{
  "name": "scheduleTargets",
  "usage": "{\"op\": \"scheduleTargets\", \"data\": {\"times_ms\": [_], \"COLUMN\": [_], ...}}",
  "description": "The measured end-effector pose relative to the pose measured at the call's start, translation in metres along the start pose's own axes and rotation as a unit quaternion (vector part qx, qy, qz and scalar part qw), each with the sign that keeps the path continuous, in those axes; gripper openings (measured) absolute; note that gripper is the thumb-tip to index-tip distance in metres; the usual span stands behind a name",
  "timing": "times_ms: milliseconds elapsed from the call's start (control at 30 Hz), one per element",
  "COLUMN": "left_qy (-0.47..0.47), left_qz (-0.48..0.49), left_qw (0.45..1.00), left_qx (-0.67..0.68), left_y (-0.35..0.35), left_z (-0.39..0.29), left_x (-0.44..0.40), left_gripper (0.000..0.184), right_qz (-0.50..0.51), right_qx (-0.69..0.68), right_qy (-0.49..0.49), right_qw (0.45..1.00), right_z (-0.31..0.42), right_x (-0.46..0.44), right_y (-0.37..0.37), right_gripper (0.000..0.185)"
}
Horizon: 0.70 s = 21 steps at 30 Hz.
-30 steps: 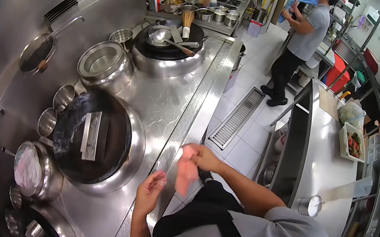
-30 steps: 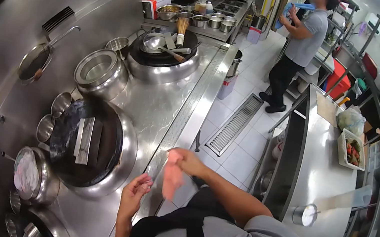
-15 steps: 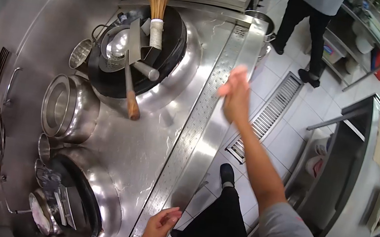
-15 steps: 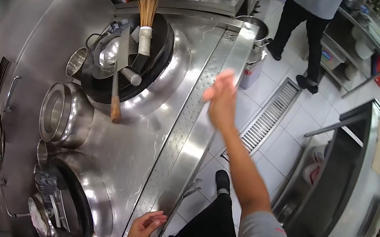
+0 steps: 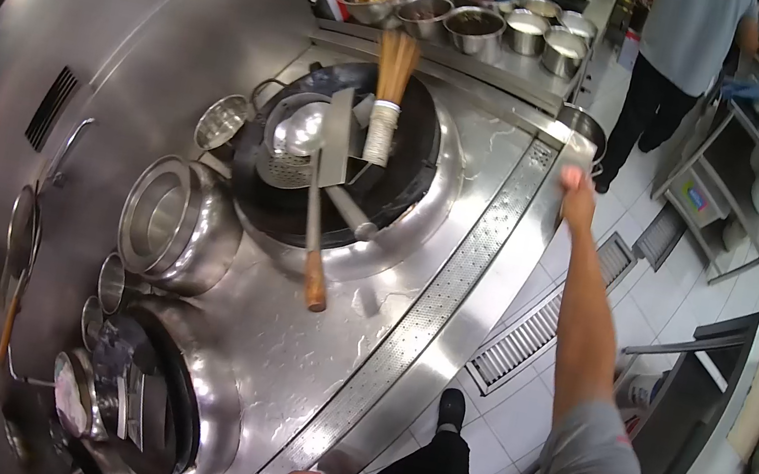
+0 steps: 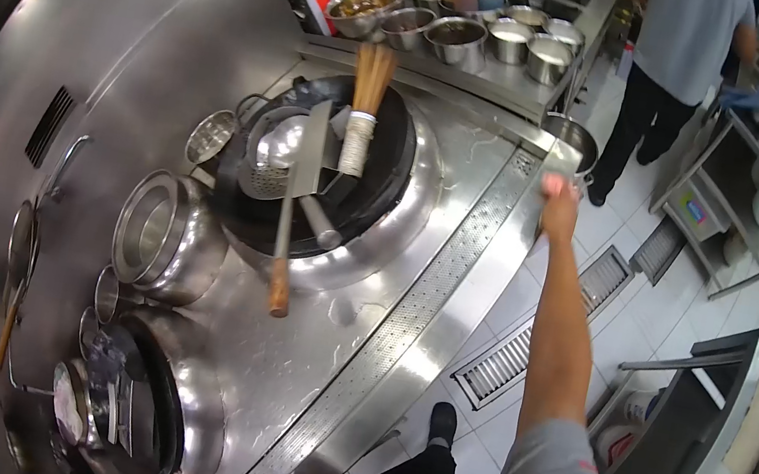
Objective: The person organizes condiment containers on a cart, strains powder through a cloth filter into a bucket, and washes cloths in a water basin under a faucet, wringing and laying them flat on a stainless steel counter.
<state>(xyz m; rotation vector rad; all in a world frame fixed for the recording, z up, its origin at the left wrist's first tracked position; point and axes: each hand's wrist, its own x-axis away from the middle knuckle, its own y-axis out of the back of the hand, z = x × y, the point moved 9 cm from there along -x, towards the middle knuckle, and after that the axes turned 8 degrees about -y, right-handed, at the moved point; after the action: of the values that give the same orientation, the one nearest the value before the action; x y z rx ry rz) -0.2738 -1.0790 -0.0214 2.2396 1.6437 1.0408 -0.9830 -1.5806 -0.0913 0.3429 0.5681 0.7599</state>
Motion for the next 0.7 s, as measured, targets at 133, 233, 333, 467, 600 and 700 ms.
{"op": "scheduleTargets", "data": {"times_ms": [133, 233, 333, 467, 600, 700], "left_qy": [0.038, 0.024, -0.019, -0.167, -0.132, -0.154], "left_qz": [0.006, 0.019, -0.002, -0.023, -0.121, -0.171], "left_qw": [0.986, 0.965, 0.969, 0.926, 0.890, 0.806], "left_qx": [0.163, 0.262, 0.248, 0.337, 0.420, 0.545], "left_y": [0.009, 0.017, 0.053, 0.075, 0.157, 0.232], "left_z": [-0.018, -0.007, -0.012, 0.059, 0.175, 0.199], "left_x": [0.018, 0.040, 0.081, 0.164, 0.235, 0.280], "left_gripper": [0.033, 0.041, 0.052, 0.040, 0.028, 0.029], "right_qz": [0.111, 0.390, 0.520, 0.728, 0.771, 0.761], "right_qx": [-0.072, 0.075, -0.175, -0.185, -0.124, -0.133], "right_qy": [0.022, -0.011, -0.074, -0.049, -0.101, -0.031], "right_qw": [0.991, 0.918, 0.833, 0.659, 0.616, 0.634], "right_z": [0.106, 0.214, 0.332, 0.477, 0.582, 0.653], "right_x": [0.214, 0.399, 0.572, 0.761, 0.837, 0.865], "right_y": [0.028, 0.043, 0.054, 0.066, 0.054, 0.035], "right_gripper": [0.047, 0.042, 0.032, 0.031, 0.033, 0.034]}}
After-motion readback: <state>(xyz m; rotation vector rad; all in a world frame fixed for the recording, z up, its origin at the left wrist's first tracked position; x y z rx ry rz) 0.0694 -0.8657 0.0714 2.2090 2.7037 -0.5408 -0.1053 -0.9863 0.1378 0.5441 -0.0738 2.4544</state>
